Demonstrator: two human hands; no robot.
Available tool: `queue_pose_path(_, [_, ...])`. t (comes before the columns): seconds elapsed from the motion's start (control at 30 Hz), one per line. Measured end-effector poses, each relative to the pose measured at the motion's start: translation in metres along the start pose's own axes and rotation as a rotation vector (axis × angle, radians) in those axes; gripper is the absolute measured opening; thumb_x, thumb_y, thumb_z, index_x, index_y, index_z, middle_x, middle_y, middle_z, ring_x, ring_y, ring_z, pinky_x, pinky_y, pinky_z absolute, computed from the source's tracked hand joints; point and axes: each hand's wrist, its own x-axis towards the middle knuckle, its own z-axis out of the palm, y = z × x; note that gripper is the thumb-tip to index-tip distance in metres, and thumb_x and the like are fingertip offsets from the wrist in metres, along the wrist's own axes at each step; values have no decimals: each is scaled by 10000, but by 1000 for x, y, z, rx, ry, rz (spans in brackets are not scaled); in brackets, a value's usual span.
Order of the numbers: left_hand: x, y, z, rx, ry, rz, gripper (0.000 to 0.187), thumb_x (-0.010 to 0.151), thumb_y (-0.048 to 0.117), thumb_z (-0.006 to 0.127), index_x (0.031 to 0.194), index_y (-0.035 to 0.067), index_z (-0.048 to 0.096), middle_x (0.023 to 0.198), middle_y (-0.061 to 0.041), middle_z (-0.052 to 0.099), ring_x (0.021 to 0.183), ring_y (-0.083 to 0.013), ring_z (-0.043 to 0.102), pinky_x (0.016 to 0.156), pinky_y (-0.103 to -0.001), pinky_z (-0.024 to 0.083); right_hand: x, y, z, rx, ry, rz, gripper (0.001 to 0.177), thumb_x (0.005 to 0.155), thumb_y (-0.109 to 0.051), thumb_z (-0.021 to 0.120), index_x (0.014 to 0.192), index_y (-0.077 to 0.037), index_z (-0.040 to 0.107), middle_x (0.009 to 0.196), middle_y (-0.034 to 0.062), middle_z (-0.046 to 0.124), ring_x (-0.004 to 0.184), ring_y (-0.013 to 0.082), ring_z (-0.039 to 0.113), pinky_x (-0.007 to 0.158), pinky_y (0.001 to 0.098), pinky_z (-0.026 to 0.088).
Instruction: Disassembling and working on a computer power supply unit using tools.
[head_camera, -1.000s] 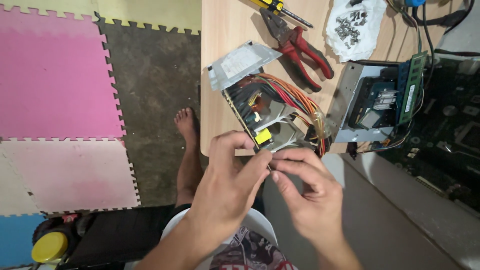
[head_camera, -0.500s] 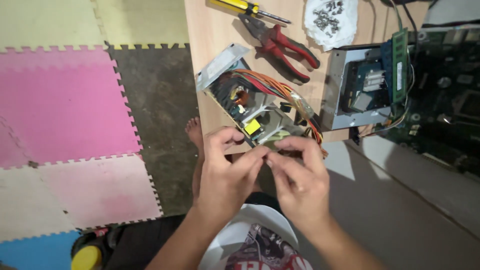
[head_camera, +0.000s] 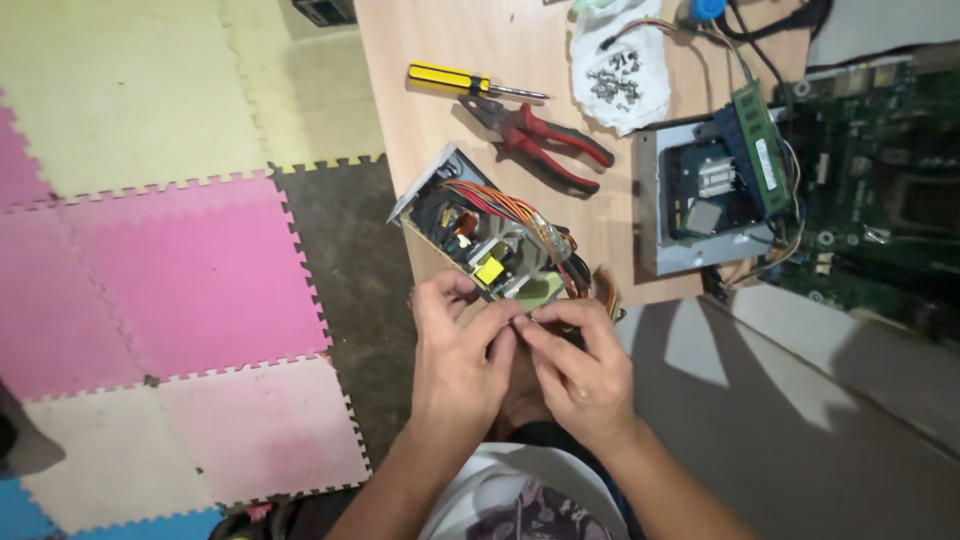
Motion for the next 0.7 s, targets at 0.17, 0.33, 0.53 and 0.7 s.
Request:
queue_pose_path(0.17, [0,-2,0,44,-46,-2,261,808,24,754,1054,110,743,1226,-202,470,1182,-396,508,1019,-470,491,-2,-3,-7,64,-36,68,284,804,85,735,1072,-10,724,1115,133,659,1020,288,684,868,365,574])
queue_pose_path(0.33, [5,6,-9,89,-82,-25,254,782,89,805,1027,123,747,1200,-193,468,1132,-393,480,964,-469,471,3,1,-13,54,135,120,288,855,41,728,1122,-24,642,1161,150,642,1041,269,657,883,359,559])
queue_pose_path(0.53, [3,-1,-13,84,-93,-38,250,769,107,818,1009,124,750,1192,-184,474,1111,-381,475,974,-466,450,-13,41,-8,98,28,449,389,909,-42,707,1264,35,565,1049,160,646,923,197,630,813,311,517])
queue_pose_path(0.7, [3,-12,-38,62,-158,2,218,792,94,808,1000,113,747,1198,-186,477,1135,-374,501,1005,-461,452,-1,33,-30,355,69,597,284,1003,-81,645,1270,-9,583,976,39,671,807,114,603,739,247,520])
